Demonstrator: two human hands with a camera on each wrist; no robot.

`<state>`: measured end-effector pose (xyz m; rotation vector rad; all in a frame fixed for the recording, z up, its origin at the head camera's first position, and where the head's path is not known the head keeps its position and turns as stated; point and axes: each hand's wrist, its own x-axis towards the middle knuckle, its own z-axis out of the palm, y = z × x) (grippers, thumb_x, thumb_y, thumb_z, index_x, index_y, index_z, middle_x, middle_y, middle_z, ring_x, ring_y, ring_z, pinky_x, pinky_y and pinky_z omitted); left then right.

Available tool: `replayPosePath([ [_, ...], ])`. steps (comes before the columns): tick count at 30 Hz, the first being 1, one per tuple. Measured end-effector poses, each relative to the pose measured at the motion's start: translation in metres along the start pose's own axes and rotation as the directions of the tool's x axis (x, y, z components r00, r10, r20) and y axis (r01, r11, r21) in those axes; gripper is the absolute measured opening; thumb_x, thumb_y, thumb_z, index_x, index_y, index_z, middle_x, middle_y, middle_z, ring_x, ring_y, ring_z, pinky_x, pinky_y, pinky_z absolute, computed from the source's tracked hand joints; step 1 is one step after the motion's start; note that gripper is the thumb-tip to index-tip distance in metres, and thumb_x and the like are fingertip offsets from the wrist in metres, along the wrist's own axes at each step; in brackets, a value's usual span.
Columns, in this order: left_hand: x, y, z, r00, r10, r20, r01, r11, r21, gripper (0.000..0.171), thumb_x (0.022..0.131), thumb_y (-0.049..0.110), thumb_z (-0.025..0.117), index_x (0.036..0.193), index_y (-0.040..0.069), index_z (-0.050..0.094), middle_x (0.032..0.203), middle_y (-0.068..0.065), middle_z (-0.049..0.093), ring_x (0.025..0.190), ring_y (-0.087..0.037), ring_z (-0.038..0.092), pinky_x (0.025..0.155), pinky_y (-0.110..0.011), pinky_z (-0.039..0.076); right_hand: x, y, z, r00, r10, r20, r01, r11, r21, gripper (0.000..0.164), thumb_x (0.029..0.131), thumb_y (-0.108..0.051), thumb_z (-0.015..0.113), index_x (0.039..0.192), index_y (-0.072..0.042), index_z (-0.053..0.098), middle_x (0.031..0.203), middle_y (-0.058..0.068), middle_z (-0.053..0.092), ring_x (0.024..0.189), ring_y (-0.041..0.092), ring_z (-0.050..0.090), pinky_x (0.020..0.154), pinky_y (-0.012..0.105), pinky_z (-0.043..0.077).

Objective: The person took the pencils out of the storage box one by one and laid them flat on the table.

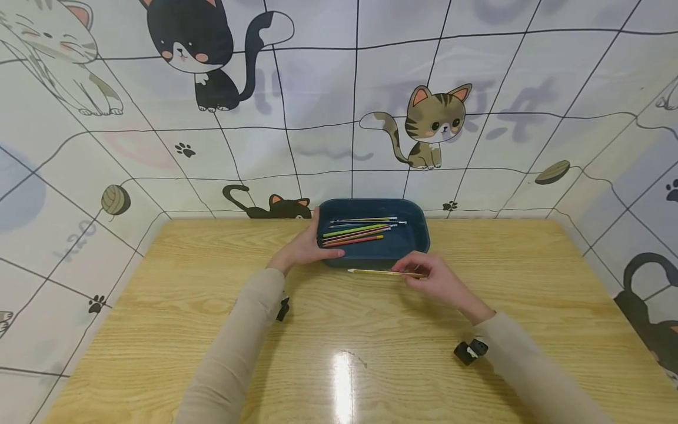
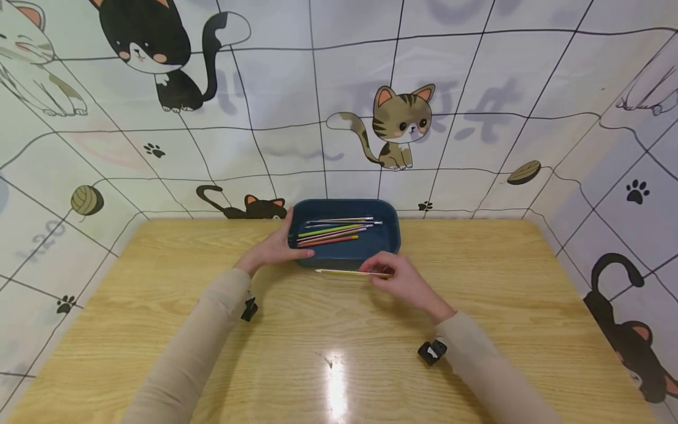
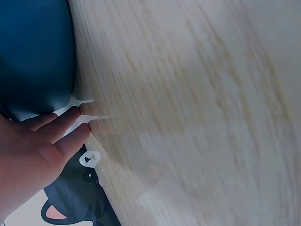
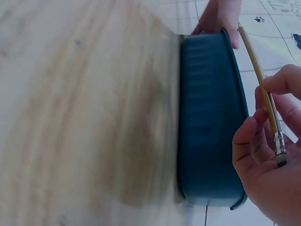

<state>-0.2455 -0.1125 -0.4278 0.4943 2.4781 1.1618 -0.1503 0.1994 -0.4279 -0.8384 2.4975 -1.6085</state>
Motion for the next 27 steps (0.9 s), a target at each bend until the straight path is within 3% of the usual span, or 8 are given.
replayPosePath([
  [14, 0.0, -0.002, 0.001, 1.0, 0.004, 0.001, -0.004, 1.0, -0.023, 0.124, 0.082, 0.039, 0.077, 0.151, 0.017, -0.024, 0.16, -0.011, -0.009, 0.145, -0.029, 0.008, 0.112, -0.046, 0.018, -0.001, 0.011, 0.02, 0.998, 0.015, 0.063, -0.018, 0.999, 0.043, 0.021, 0.088, 0.007, 0.064, 0.103, -0.006, 0.071, 0.098, 0.009, 0.067, 0.084, 0.019, 0.055, 0.072, 0.029, 0.05],
  [27, 0.001, -0.002, 0.002, 1.0, -0.016, -0.003, 0.016, 1.0, -0.027, 0.124, 0.082, 0.04, 0.077, 0.151, 0.019, -0.024, 0.16, -0.011, -0.006, 0.144, -0.029, 0.009, 0.112, -0.046, 0.019, 0.007, 0.016, 0.033, 0.986, 0.091, 0.14, -0.084, 0.995, -0.057, 0.014, 0.086, 0.002, 0.068, 0.099, -0.001, 0.071, 0.095, 0.006, 0.068, 0.087, 0.019, 0.061, 0.078, 0.029, 0.05],
])
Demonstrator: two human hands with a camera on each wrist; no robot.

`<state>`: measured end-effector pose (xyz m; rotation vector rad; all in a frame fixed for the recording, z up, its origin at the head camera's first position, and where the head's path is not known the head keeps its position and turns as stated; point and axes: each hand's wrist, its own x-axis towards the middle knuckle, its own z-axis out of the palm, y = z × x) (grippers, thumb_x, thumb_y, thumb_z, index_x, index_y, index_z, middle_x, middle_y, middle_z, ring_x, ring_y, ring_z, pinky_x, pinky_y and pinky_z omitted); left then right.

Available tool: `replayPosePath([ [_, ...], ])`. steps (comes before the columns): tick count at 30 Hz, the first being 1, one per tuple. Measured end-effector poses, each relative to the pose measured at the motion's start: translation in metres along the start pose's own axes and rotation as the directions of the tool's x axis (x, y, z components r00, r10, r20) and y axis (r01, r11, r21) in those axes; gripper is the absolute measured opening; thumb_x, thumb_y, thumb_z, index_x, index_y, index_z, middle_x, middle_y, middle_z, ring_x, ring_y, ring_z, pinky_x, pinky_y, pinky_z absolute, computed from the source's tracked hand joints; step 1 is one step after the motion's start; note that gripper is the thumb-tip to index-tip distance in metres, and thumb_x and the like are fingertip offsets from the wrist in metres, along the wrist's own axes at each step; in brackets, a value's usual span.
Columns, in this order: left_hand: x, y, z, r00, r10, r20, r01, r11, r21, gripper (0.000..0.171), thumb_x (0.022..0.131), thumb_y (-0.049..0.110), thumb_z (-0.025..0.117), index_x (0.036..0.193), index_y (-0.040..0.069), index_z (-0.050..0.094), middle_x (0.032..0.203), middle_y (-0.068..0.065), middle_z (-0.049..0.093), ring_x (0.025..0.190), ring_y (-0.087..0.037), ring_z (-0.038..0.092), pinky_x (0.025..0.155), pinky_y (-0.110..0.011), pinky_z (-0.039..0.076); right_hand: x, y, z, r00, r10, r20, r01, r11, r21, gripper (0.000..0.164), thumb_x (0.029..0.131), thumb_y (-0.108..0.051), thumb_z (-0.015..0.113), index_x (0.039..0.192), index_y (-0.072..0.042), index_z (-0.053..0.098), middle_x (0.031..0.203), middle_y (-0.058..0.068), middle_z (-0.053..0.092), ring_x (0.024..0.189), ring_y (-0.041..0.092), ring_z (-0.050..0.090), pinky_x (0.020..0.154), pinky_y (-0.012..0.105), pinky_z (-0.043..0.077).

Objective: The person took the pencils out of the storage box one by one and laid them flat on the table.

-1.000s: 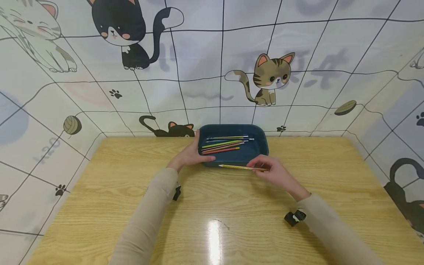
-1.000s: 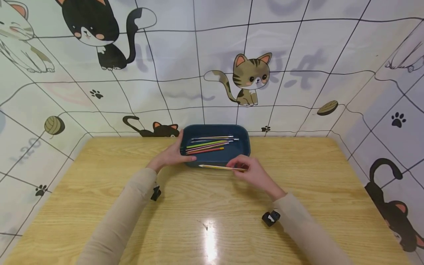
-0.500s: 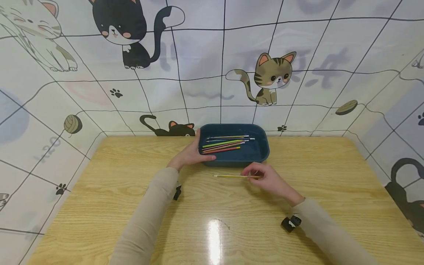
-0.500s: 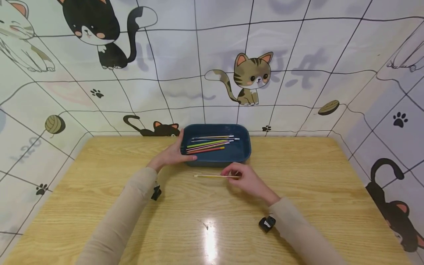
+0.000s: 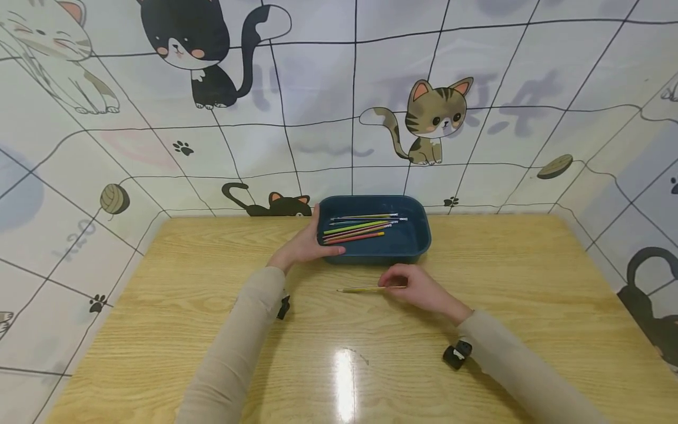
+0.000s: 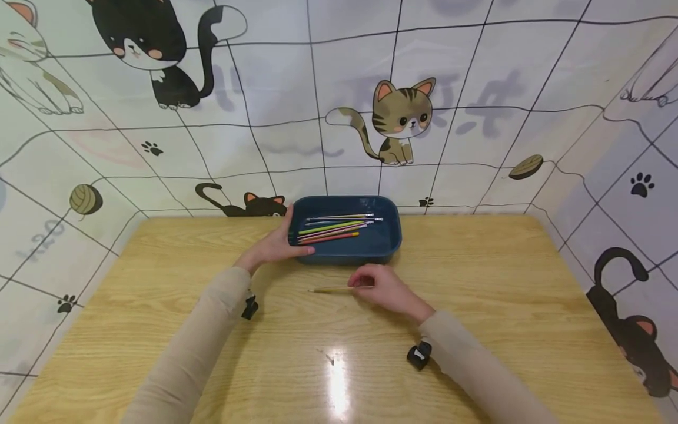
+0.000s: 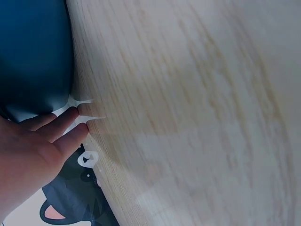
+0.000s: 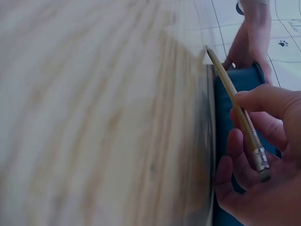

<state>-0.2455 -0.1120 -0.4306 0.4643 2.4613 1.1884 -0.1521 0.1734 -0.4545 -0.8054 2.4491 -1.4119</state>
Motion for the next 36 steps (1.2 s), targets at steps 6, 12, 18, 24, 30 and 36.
replayPosePath([
  [6, -0.0011, 0.0001, -0.0008, 1.0, -0.007, -0.005, 0.007, 1.0, 0.0, 0.123, 0.083, 0.04, 0.076, 0.151, 0.019, -0.023, 0.16, -0.01, -0.007, 0.144, -0.029, 0.009, 0.112, -0.045, 0.019, 0.004, -0.0024, 0.0041, 1.0, 0.022, 0.0, -0.022, 0.998, -0.061, 0.011, 0.083, 0.0, 0.072, 0.094, -0.004, 0.072, 0.089, 0.001, 0.065, 0.081, 0.014, 0.057, 0.073, 0.029, 0.048],
  [12, -0.0013, 0.0003, -0.0018, 1.0, -0.016, -0.003, 0.016, 1.0, 0.001, 0.123, 0.083, 0.042, 0.076, 0.151, 0.019, -0.023, 0.16, -0.008, -0.009, 0.145, -0.029, 0.009, 0.112, -0.046, 0.019, 0.0062, -0.0013, 0.0062, 0.999, 0.031, 0.006, -0.03, 0.995, -0.099, 0.012, 0.083, 0.001, 0.072, 0.092, -0.006, 0.072, 0.086, 0.0, 0.065, 0.079, 0.012, 0.057, 0.072, 0.028, 0.048],
  [18, -0.0021, 0.0026, -0.0023, 1.0, -0.007, 0.001, 0.007, 1.0, -0.002, 0.123, 0.082, 0.04, 0.077, 0.151, 0.018, -0.023, 0.16, -0.009, -0.009, 0.145, -0.029, 0.008, 0.112, -0.046, 0.019, 0.0077, 0.0001, 0.0064, 0.999, 0.041, 0.03, -0.037, 0.994, -0.106, 0.012, 0.083, 0.003, 0.07, 0.092, -0.006, 0.071, 0.086, 0.006, 0.066, 0.077, 0.012, 0.057, 0.071, 0.028, 0.048],
  [24, -0.0027, 0.0036, -0.0029, 1.0, -0.006, 0.007, 0.006, 1.0, -0.006, 0.123, 0.083, 0.04, 0.076, 0.151, 0.017, -0.024, 0.16, -0.008, -0.011, 0.145, -0.029, 0.008, 0.112, -0.046, 0.019, 0.0092, 0.0001, 0.0066, 0.998, 0.046, 0.036, -0.042, 0.992, -0.116, 0.013, 0.082, 0.003, 0.07, 0.092, -0.006, 0.071, 0.086, 0.003, 0.066, 0.077, 0.012, 0.056, 0.07, 0.027, 0.047],
  [30, -0.0027, 0.0028, -0.0029, 1.0, -0.005, 0.011, 0.005, 1.0, -0.002, 0.122, 0.084, 0.04, 0.075, 0.151, 0.017, -0.024, 0.16, -0.008, -0.013, 0.145, -0.028, 0.005, 0.113, -0.046, 0.018, 0.0087, 0.0005, 0.0058, 0.999, 0.043, 0.021, -0.04, 0.992, -0.118, 0.013, 0.082, 0.001, 0.072, 0.093, -0.006, 0.071, 0.087, -0.001, 0.065, 0.077, 0.012, 0.056, 0.07, 0.028, 0.047],
  [36, -0.0015, 0.0024, -0.0015, 1.0, -0.002, 0.019, 0.002, 1.0, 0.007, 0.122, 0.084, 0.039, 0.075, 0.15, 0.016, -0.025, 0.159, -0.009, -0.013, 0.145, -0.029, 0.005, 0.113, -0.047, 0.017, 0.0049, -0.0023, 0.0017, 0.998, 0.06, -0.001, -0.06, 0.996, -0.066, 0.017, 0.081, 0.0, 0.072, 0.097, -0.004, 0.07, 0.092, 0.003, 0.066, 0.082, 0.018, 0.058, 0.073, 0.03, 0.048],
])
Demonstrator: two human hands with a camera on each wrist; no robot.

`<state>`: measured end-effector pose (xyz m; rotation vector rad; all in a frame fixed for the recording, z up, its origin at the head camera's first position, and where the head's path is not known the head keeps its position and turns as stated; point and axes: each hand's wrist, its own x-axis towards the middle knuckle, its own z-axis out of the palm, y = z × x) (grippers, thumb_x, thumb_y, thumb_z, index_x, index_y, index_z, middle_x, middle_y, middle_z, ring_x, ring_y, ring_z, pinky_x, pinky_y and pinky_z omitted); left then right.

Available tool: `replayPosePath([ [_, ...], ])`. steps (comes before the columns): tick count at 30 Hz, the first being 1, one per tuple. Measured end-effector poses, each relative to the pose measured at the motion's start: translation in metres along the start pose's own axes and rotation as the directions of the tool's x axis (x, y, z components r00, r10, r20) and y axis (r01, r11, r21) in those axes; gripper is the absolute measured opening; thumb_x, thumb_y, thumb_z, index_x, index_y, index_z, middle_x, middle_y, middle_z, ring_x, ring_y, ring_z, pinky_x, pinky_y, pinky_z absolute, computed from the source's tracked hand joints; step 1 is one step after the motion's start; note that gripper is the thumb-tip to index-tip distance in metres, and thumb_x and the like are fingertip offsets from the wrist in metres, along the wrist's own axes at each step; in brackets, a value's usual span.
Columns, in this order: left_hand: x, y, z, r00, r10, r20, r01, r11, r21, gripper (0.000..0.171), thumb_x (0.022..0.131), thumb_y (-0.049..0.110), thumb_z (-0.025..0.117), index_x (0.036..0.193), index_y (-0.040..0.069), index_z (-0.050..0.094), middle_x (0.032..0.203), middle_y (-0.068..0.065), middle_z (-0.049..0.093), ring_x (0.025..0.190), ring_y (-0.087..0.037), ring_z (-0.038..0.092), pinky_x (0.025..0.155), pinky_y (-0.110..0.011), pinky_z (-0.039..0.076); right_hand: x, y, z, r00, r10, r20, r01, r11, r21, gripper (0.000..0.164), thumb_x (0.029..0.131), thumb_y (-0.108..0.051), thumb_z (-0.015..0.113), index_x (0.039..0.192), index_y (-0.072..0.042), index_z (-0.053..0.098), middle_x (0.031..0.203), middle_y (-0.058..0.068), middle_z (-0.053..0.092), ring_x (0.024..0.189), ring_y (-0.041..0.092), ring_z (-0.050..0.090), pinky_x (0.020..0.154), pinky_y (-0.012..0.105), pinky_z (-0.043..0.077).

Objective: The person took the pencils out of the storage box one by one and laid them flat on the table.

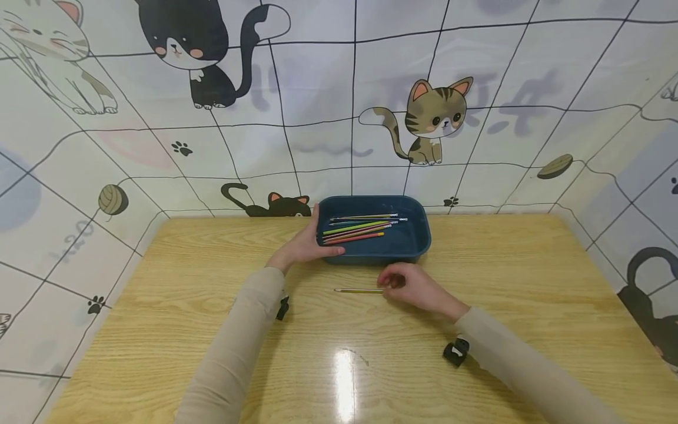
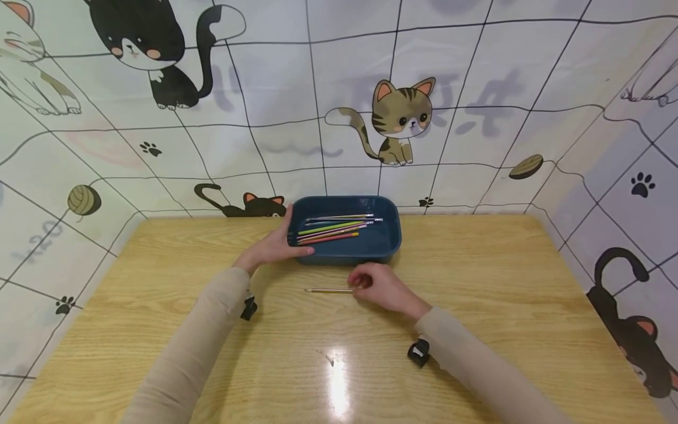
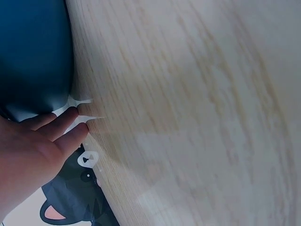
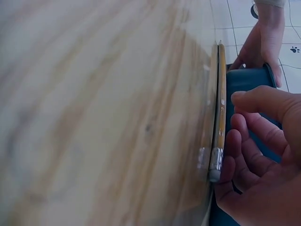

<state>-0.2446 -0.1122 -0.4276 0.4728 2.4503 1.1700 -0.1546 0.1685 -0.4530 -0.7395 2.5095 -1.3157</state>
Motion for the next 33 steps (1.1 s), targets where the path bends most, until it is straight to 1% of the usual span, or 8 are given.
replayPosePath([
  [4, 0.001, -0.001, 0.0, 1.0, 0.003, -0.003, -0.003, 1.0, -0.001, 0.122, 0.084, 0.039, 0.075, 0.15, 0.017, -0.025, 0.16, -0.01, -0.012, 0.145, -0.03, 0.007, 0.112, -0.047, 0.019, -0.003, -0.003, -0.003, 1.0, 0.016, 0.013, -0.016, 1.0, 0.014, 0.018, 0.082, 0.0, 0.072, 0.1, -0.003, 0.07, 0.094, 0.005, 0.066, 0.084, 0.021, 0.058, 0.075, 0.03, 0.048],
  [7, 0.001, -0.001, 0.0, 1.0, 0.005, -0.004, -0.005, 1.0, -0.001, 0.122, 0.084, 0.039, 0.075, 0.15, 0.017, -0.025, 0.16, -0.01, -0.011, 0.145, -0.03, 0.007, 0.112, -0.047, 0.019, -0.005, -0.007, -0.006, 1.0, 0.003, 0.022, -0.003, 1.0, 0.029, 0.019, 0.083, 0.0, 0.072, 0.102, -0.002, 0.069, 0.096, 0.006, 0.066, 0.086, 0.022, 0.059, 0.076, 0.031, 0.049],
  [12, 0.001, -0.001, 0.0, 1.0, 0.005, -0.007, -0.005, 1.0, 0.001, 0.122, 0.084, 0.039, 0.075, 0.15, 0.018, -0.025, 0.16, -0.01, -0.011, 0.145, -0.03, 0.007, 0.112, -0.048, 0.02, -0.006, -0.013, -0.012, 0.999, -0.036, 0.02, 0.035, 0.999, 0.04, 0.02, 0.084, -0.001, 0.071, 0.104, -0.002, 0.069, 0.097, 0.007, 0.066, 0.084, 0.02, 0.058, 0.072, 0.031, 0.048],
  [17, 0.001, 0.0, 0.0, 1.0, 0.005, -0.008, -0.005, 1.0, -0.001, 0.122, 0.084, 0.039, 0.075, 0.15, 0.018, -0.024, 0.16, -0.01, -0.01, 0.144, -0.031, 0.009, 0.112, -0.047, 0.021, -0.005, -0.021, -0.019, 0.997, -0.07, -0.021, 0.071, 0.996, 0.046, 0.019, 0.084, 0.0, 0.072, 0.103, -0.003, 0.07, 0.094, 0.008, 0.064, 0.081, 0.017, 0.055, 0.069, 0.029, 0.046],
  [21, 0.001, 0.0, -0.001, 1.0, 0.014, -0.008, -0.014, 1.0, -0.01, 0.122, 0.084, 0.038, 0.076, 0.15, 0.017, -0.024, 0.16, -0.01, -0.01, 0.144, -0.031, 0.01, 0.112, -0.047, 0.021, -0.003, -0.026, -0.026, 0.992, -0.106, -0.065, 0.11, 0.993, 0.052, 0.019, 0.083, 0.002, 0.072, 0.101, -0.003, 0.07, 0.092, 0.005, 0.064, 0.079, 0.017, 0.056, 0.066, 0.029, 0.047],
  [24, 0.002, 0.0, -0.001, 1.0, 0.018, -0.007, -0.018, 1.0, -0.016, 0.123, 0.084, 0.037, 0.076, 0.15, 0.017, -0.024, 0.16, -0.011, -0.009, 0.144, -0.031, 0.011, 0.111, -0.047, 0.022, -0.001, -0.029, -0.033, 0.988, -0.125, -0.092, 0.13, 0.99, 0.051, 0.018, 0.084, 0.003, 0.072, 0.1, -0.003, 0.07, 0.092, 0.006, 0.065, 0.079, 0.018, 0.056, 0.066, 0.028, 0.048],
  [28, 0.001, 0.0, -0.001, 1.0, 0.017, -0.003, -0.017, 1.0, -0.021, 0.123, 0.083, 0.037, 0.076, 0.15, 0.017, -0.024, 0.16, -0.011, -0.008, 0.144, -0.032, 0.012, 0.111, -0.048, 0.022, 0.005, -0.029, -0.041, 0.985, -0.129, -0.115, 0.134, 0.99, 0.039, 0.016, 0.085, 0.0, 0.072, 0.1, -0.003, 0.07, 0.097, 0.013, 0.065, 0.081, 0.017, 0.057, 0.068, 0.028, 0.05],
  [33, 0.001, -0.001, -0.001, 1.0, 0.017, -0.004, -0.017, 1.0, -0.023, 0.123, 0.083, 0.038, 0.077, 0.151, 0.017, -0.024, 0.16, -0.01, -0.01, 0.144, -0.031, 0.009, 0.112, -0.048, 0.02, 0.015, -0.026, -0.05, 0.988, -0.107, -0.11, 0.11, 0.994, 0.021, 0.016, 0.087, -0.003, 0.071, 0.103, -0.001, 0.069, 0.101, 0.012, 0.065, 0.085, 0.019, 0.056, 0.072, 0.032, 0.05],
])
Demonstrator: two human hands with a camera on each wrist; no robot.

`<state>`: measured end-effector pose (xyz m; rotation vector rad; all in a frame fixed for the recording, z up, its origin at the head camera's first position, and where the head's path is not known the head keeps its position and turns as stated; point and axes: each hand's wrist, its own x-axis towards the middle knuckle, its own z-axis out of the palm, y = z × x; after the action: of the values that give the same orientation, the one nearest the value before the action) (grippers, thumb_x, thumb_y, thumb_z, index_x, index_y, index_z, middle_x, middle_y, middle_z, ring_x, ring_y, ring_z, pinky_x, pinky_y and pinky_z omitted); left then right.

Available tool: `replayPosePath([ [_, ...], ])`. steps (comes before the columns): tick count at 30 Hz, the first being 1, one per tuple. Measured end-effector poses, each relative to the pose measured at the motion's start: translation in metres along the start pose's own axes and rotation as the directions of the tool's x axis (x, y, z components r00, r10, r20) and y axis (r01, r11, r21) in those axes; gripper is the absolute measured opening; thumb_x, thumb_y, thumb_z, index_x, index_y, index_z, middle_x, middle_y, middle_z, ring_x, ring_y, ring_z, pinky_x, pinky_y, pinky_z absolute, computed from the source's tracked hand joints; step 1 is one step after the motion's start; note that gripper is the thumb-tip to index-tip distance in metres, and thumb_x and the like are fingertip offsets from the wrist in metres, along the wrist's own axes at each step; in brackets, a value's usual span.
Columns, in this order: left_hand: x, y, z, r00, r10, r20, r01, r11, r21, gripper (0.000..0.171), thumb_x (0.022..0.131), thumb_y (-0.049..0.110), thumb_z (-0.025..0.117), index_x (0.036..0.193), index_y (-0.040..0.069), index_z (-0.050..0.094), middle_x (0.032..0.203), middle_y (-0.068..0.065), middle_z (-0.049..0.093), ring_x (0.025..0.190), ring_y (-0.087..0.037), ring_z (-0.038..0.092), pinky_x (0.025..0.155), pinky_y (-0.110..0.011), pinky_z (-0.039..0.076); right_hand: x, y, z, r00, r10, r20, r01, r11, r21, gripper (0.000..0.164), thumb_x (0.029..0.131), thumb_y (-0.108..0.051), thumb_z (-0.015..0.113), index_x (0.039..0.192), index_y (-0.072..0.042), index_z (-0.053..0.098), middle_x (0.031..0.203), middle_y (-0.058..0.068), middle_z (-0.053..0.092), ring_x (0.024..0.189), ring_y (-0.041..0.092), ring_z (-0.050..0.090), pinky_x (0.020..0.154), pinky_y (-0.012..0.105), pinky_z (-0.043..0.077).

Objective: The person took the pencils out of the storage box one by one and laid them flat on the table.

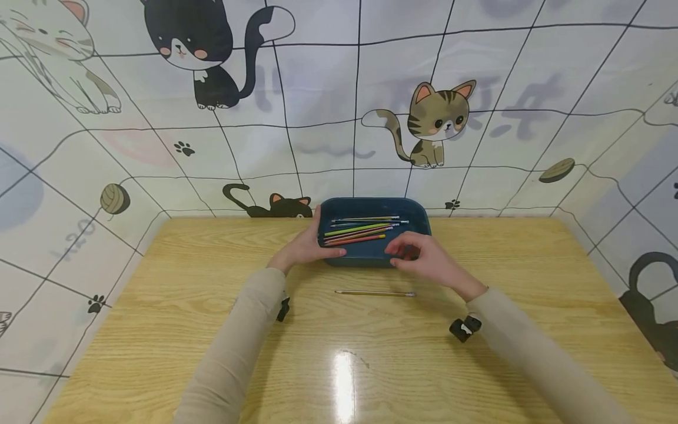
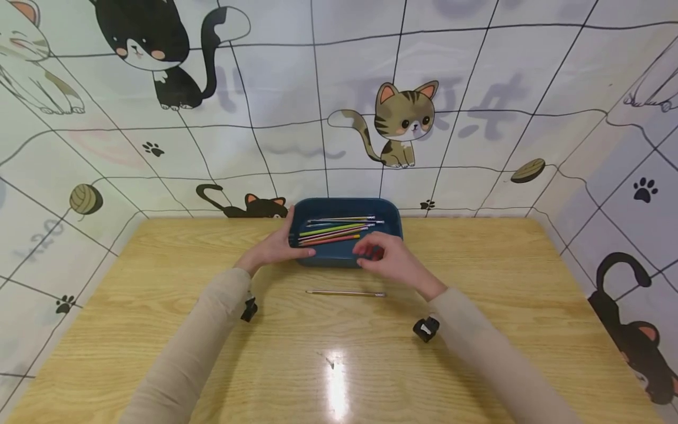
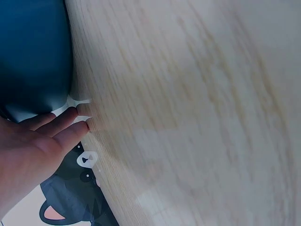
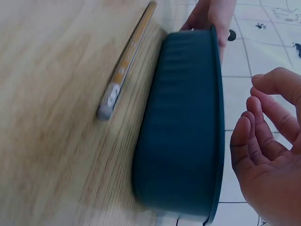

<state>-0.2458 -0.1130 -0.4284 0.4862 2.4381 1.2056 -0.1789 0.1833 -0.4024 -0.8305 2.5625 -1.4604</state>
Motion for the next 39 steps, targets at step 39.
replayPosePath([
  [39, -0.001, 0.001, 0.0, 1.0, -0.008, 0.0, 0.008, 0.999, 0.052, 0.123, 0.082, 0.04, 0.077, 0.151, 0.016, -0.022, 0.16, -0.013, -0.005, 0.144, -0.032, 0.013, 0.111, -0.047, 0.022, 0.067, 0.043, -0.005, 0.989, 0.136, -0.051, -0.14, 0.986, -0.091, 0.029, 0.091, 0.001, 0.062, 0.118, 0.007, 0.06, 0.119, 0.024, 0.057, 0.102, 0.033, 0.056, 0.09, 0.047, 0.045],
])
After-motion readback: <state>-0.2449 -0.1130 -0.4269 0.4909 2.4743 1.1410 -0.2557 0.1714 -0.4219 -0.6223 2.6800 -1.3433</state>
